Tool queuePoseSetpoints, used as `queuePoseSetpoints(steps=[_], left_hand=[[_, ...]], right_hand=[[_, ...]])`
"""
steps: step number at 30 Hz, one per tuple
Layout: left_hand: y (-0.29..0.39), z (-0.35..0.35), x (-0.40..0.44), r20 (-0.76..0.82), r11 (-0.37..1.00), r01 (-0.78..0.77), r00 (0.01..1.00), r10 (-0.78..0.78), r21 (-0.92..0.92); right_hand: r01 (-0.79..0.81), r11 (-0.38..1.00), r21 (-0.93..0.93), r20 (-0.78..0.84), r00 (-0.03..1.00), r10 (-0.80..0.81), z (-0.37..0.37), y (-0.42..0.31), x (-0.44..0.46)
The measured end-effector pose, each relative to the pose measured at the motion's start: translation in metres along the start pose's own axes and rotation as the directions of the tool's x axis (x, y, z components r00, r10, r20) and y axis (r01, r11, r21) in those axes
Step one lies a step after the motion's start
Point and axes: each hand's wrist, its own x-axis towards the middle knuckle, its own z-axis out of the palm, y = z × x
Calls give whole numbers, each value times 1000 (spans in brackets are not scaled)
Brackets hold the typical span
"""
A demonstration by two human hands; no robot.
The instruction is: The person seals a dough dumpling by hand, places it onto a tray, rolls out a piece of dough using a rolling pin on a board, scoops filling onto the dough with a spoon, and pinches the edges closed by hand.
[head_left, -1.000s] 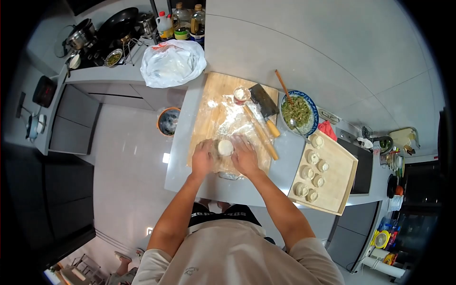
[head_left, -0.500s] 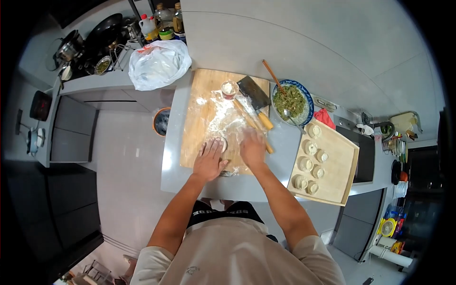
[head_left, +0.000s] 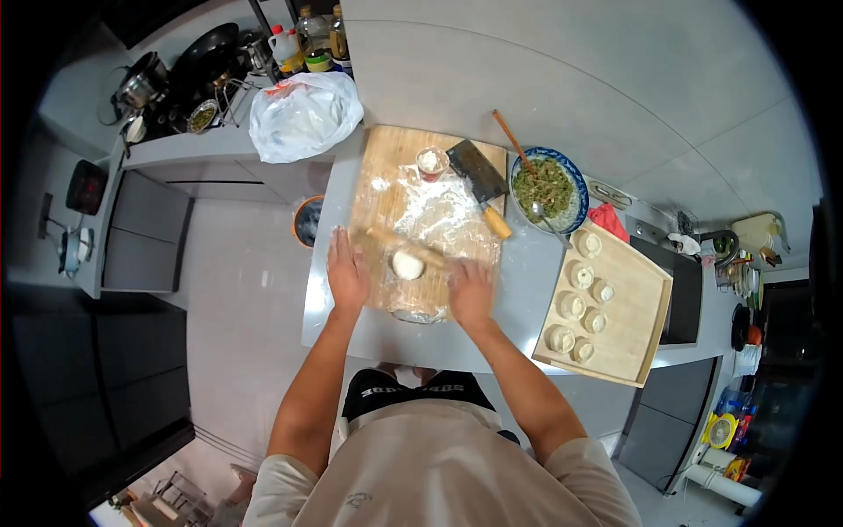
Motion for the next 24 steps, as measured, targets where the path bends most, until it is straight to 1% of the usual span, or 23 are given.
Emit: queuePoseSetpoints(steps=[1, 2, 3, 4, 6, 9, 10, 11, 12, 14, 15, 16, 17, 18, 19, 21, 22, 24], left_hand=[[-3, 3, 0, 4, 1000, 2, 1000, -2, -3], [-5, 6, 0, 36, 999, -8, 999, 7, 35], [-7, 8, 1, 69, 997, -20, 998, 15, 75], [-9, 10, -2, 71, 997, -19, 997, 14, 75], [-13, 14, -9, 160, 987, -88, 985, 66, 136], [-10, 26, -16, 162, 979, -106, 984, 78, 172], [-7, 28, -15, 161, 980, -105, 984, 78, 170], [-4, 30, -14, 166, 964, -152, 979, 117, 218], [0, 29, -13, 172, 944, -197, 973, 155, 266], [12, 26, -12, 187, 937, -220, 967, 172, 272], [14, 26, -12, 207, 927, -247, 959, 193, 282], [13, 26, -13, 207, 928, -245, 959, 191, 280], [12, 26, -14, 217, 942, -236, 958, 185, 240], [12, 26, -13, 226, 953, -226, 957, 180, 199], [11, 25, -12, 225, 954, -226, 958, 180, 199], [11, 25, -12, 221, 962, -214, 959, 174, 170], [11, 24, -12, 221, 963, -209, 960, 170, 169], [11, 23, -11, 224, 970, -192, 962, 156, 151]], right_hand=[[60, 995, 77, 26, 998, -62, -1, -8, -2], [117, 981, 155, 46, 991, -125, -2, -14, -2], [115, 981, 155, 48, 991, -124, -2, -19, -4], [132, 977, 168, 43, 989, -141, -2, -23, -6], [141, 973, 181, 42, 988, -150, 2, -23, -7], [121, 980, 161, 24, 992, -126, 7, -17, -3], [121, 964, 235, 24, 991, -131, 4, -15, 3], [122, 944, 307, 25, 990, -137, 3, -14, 10], [125, 944, 304, 26, 990, -140, 8, -10, 18], [-133, 876, 464, 87, 991, 105, 22, 0, 39], [-132, 877, 461, 88, 991, 103, 23, 2, 51], [-157, 883, 443, 137, 985, 106, 24, 2, 63], [-180, 887, 425, 185, 977, 109, 24, 1, 72], [-151, 922, 356, 200, 976, 83, 26, -1, 78], [-149, 923, 355, 200, 977, 81, 28, -4, 83], [-79, 917, 390, 189, 982, 4, 34, -8, 88], [-77, 918, 388, 192, 981, 1, 38, -9, 90], [2, 922, 387, 169, 983, -73, 47, -9, 92]])
